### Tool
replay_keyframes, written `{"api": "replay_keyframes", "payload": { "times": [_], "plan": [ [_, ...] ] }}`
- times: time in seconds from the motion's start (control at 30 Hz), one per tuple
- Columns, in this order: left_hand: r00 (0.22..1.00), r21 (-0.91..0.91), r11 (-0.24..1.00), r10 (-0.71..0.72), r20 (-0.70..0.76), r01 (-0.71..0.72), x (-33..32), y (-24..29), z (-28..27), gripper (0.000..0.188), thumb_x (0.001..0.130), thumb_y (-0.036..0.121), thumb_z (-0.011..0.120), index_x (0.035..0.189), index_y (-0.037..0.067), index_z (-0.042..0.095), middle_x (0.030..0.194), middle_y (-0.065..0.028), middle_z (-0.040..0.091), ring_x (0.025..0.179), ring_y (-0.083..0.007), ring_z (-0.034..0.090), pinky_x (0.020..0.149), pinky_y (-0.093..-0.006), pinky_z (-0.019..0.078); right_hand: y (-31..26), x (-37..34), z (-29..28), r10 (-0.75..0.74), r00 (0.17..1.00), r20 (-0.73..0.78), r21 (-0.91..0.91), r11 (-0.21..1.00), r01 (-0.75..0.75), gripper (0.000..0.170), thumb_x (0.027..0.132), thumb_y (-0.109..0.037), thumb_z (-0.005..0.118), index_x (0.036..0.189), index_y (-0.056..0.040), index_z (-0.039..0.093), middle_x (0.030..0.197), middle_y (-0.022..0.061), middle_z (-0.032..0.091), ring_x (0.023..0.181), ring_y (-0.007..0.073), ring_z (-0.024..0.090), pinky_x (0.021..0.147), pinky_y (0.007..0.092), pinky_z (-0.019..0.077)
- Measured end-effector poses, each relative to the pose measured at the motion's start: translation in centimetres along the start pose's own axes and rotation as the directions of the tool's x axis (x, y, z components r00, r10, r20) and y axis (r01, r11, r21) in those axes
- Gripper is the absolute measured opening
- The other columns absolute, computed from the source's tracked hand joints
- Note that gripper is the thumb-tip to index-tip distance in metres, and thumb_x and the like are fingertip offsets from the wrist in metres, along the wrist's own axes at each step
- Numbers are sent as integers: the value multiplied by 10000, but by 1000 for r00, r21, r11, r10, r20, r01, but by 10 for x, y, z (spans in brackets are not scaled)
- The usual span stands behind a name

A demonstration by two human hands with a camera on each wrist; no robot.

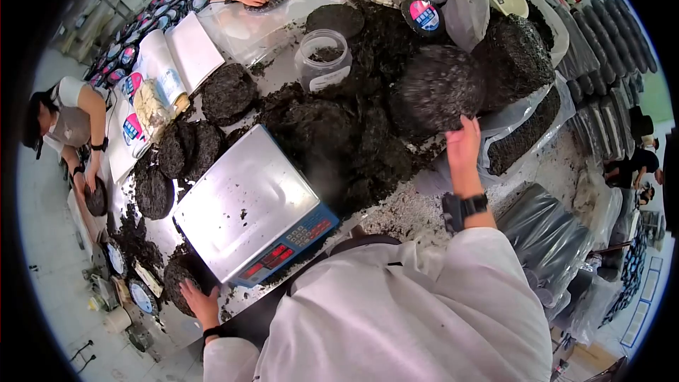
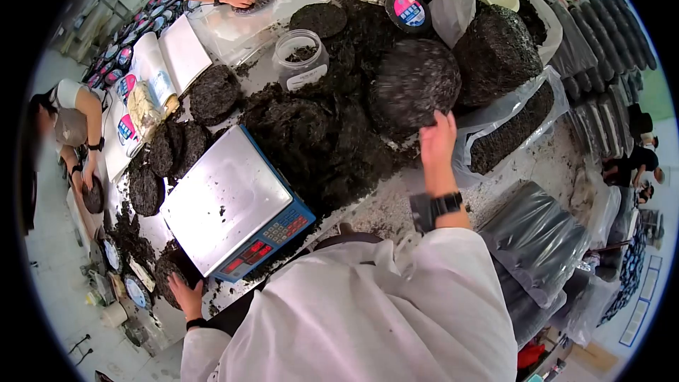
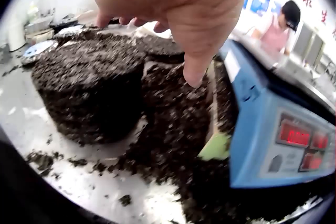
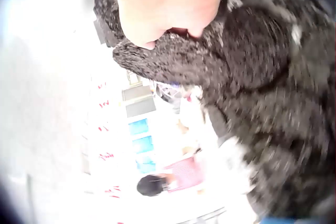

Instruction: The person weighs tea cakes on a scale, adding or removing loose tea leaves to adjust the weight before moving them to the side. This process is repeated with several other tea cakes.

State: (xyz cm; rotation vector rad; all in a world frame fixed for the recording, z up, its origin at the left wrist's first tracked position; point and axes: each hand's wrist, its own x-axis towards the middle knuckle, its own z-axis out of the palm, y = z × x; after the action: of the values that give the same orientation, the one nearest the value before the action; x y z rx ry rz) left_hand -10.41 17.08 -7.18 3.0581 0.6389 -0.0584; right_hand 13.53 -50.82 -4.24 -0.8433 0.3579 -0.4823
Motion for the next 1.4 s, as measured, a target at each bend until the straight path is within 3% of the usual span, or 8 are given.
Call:
{"api": "replay_keyframes", "payload": {
  "times": [0.2,0.53,0.67,0.73,0.83,0.93,1.2,1.4],
  "plan": [
    [993,11,995,-97,71,97,-13,-29,35,792,684,133,731,1353,18,325,1335,-253,385,1213,-403,388,1011,-429,343,8,-116,86,413,858,306,161,866,-474,288,900,-68,468,1187,-77,458,1149,85,579,1097,279,552,928,461,456],
    [994,-77,992,-91,63,95,-10,-75,27,738,706,254,729,1311,-2,394,1357,-231,398,1228,-392,390,1017,-420,346,43,-201,192,490,776,396,-33,852,-522,368,876,-17,445,1244,-32,443,1140,116,581,1029,265,578,909,392,461],
    [989,-104,992,-63,130,77,-5,-84,21,747,702,245,724,1308,-23,381,1344,-256,400,1221,-395,402,1008,-420,362,68,-233,217,233,744,627,-709,566,420,361,835,-14,497,1194,-18,526,1166,109,586,1075,243,568,919,318,448],
    [982,-27,997,-66,176,72,-4,-67,10,754,711,222,710,1330,-18,353,1343,-253,404,1231,-397,397,1007,-414,371,96,-240,219,367,272,889,-392,306,867,422,778,-48,575,1198,-46,536,1239,110,542,1164,283,498,992,362,393],
    [972,7,995,-98,216,98,1,-63,8,771,692,208,717,1328,-27,349,1338,-260,407,1223,-387,414,994,-408,389,121,-248,198,539,37,841,-142,153,978,410,783,-96,599,1189,-64,543,1269,106,521,1194,279,467,1015,387,368],
    [959,-108,993,-15,283,48,4,-88,10,781,678,196,723,1329,-24,352,1348,-234,408,1223,-388,408,986,-408,396,105,-238,197,537,272,798,-436,204,877,397,793,-137,605,1179,-66,548,1240,113,543,1170,285,483,1000,386,381],
    [998,-49,998,-50,-46,48,4,-96,39,420,758,6,522,1176,40,532,1190,-169,564,1060,-322,553,874,-402,464,82,-227,187,511,323,797,-467,181,866,336,799,-105,590,1132,-66,581,1202,100,573,1100,295,523,925,368,426],
    [761,-623,734,-560,-329,270,11,-126,-43,281,903,123,536,1156,1,548,1104,-157,618,941,-249,612,864,-356,458,81,-222,203,452,339,825,-491,275,827,287,804,-71,572,1089,-60,606,1149,91,605,1043,290,559,886,354,452]
  ]
}}
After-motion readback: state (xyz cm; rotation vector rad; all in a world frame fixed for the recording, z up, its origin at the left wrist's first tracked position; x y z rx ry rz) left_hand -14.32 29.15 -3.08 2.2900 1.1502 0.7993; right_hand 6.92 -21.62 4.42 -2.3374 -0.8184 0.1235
